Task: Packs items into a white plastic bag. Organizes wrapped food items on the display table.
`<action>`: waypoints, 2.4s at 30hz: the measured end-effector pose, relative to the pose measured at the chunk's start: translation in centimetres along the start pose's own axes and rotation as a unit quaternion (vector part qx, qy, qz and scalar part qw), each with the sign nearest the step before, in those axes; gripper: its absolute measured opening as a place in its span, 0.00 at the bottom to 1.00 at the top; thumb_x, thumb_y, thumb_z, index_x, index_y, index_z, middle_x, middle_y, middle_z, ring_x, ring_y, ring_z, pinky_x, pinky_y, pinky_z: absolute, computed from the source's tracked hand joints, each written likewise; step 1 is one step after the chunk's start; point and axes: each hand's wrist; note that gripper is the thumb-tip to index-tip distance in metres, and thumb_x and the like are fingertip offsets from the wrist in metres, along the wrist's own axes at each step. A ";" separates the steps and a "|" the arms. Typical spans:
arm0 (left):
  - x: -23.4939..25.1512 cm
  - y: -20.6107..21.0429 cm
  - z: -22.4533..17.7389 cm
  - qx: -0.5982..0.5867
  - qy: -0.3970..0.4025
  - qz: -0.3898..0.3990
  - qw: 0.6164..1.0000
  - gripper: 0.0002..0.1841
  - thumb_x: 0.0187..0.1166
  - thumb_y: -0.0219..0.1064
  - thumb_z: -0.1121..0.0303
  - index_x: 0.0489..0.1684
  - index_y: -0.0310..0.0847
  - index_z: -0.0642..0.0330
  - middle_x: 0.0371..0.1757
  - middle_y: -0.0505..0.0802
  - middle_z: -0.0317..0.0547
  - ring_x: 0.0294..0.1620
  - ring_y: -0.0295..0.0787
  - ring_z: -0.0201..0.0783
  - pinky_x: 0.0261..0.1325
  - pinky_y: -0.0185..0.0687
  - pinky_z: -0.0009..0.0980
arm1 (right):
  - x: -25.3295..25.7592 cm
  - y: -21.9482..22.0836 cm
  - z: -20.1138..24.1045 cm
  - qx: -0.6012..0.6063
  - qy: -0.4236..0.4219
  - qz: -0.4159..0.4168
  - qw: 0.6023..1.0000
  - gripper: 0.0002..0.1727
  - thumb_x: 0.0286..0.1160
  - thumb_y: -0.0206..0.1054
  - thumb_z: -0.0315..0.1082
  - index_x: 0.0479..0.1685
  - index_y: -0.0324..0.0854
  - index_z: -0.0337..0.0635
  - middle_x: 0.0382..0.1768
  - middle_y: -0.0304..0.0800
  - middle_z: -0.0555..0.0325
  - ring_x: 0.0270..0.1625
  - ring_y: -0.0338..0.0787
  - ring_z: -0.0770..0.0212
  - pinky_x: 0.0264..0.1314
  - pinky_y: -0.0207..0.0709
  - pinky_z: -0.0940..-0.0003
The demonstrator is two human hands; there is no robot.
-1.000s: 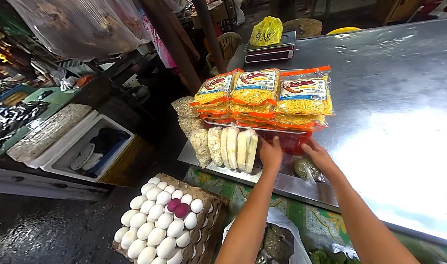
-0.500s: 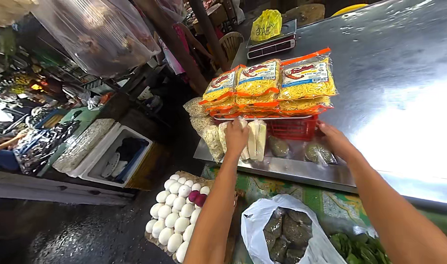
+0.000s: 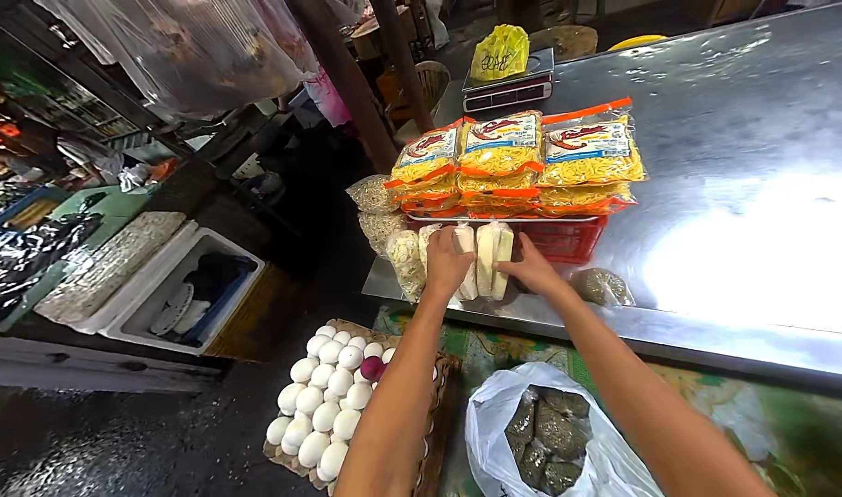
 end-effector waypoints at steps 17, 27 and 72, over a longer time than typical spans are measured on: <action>2.0 0.3 0.8 0.053 0.030 0.048 0.997 0.36 0.63 0.86 0.61 0.74 0.77 0.58 0.75 0.79 0.64 0.72 0.78 0.64 0.69 0.80 0.58 | 0.5 1.9 -1.8 0.070 -0.111 -0.127 0.983 0.40 0.63 0.77 0.23 0.83 0.70 0.39 0.74 0.81 0.43 0.74 0.83 0.56 0.75 0.80 0.59; 1.7 0.0 1.3 -0.022 0.060 0.055 0.996 0.32 0.62 0.80 0.71 0.71 0.76 0.62 0.78 0.77 0.61 0.76 0.77 0.58 0.72 0.78 0.55 | -2.1 2.3 0.2 0.042 -0.135 -0.193 0.971 0.47 0.60 0.82 0.35 0.87 0.65 0.41 0.72 0.82 0.43 0.70 0.85 0.54 0.71 0.82 0.58; 2.9 -10.1 10.3 0.018 -0.065 0.062 0.996 0.35 0.66 0.82 0.64 0.73 0.72 0.66 0.69 0.82 0.71 0.68 0.82 0.67 0.67 0.78 0.67 | -5.8 11.7 10.9 -0.246 -0.211 -0.018 0.946 0.19 0.84 0.62 0.35 0.67 0.83 0.36 0.69 0.81 0.38 0.70 0.84 0.48 0.71 0.80 0.53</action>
Point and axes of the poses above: each hand's wrist, its own x-axis towards the middle knuckle, its own y-axis out of the palm, z = x × y
